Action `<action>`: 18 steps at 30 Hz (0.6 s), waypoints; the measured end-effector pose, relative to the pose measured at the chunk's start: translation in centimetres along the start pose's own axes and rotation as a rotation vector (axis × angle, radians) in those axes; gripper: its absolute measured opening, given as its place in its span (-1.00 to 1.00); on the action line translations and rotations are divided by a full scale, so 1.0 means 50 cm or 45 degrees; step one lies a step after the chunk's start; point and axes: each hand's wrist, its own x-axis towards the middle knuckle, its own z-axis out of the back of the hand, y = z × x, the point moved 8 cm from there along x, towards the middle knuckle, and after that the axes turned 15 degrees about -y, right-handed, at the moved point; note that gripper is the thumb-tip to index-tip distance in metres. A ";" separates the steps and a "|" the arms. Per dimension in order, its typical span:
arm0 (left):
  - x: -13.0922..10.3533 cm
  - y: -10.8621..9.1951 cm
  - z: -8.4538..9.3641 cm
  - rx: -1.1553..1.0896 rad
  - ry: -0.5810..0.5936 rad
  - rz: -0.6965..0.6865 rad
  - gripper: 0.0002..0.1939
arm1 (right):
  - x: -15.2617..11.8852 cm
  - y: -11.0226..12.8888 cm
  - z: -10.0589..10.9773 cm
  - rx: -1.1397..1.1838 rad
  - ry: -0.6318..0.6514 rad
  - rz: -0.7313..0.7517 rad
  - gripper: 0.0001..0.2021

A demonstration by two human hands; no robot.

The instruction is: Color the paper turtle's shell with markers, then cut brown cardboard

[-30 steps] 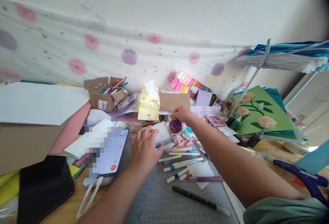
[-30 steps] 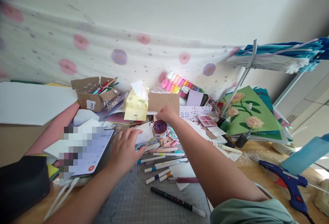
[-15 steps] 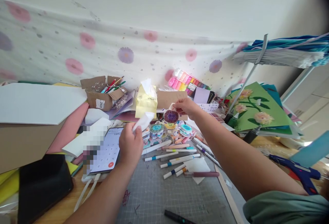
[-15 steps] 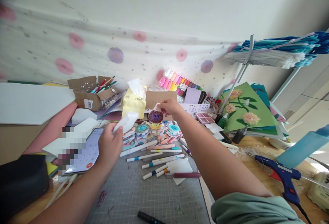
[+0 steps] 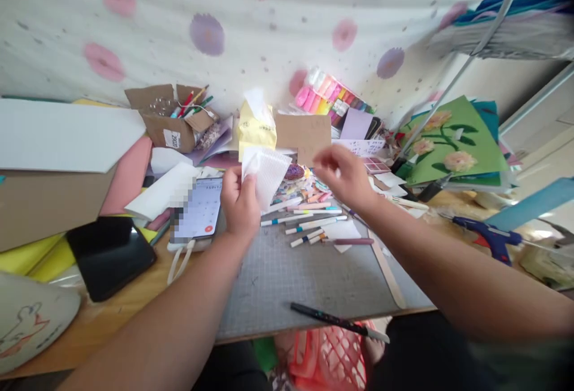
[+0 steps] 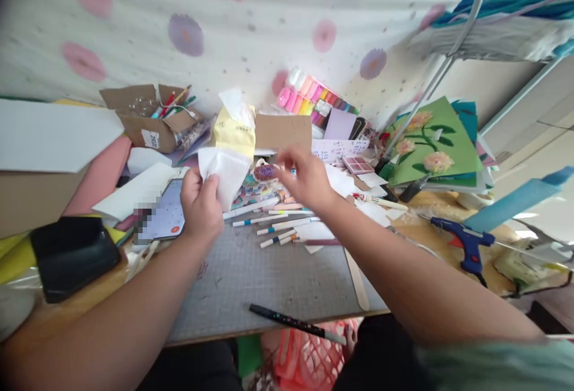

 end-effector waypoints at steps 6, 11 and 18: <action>-0.040 0.004 -0.050 0.029 0.400 0.038 -0.80 | -0.221 -0.184 0.010 -1.840 0.098 1.380 -0.84; -0.132 -0.001 -0.108 0.164 1.088 0.000 -0.74 | -0.224 -0.212 0.014 -1.958 0.082 1.678 -0.83; -0.178 0.001 -0.122 0.268 1.432 0.058 -0.70 | -0.221 -0.091 0.157 -1.350 -0.416 1.453 -0.87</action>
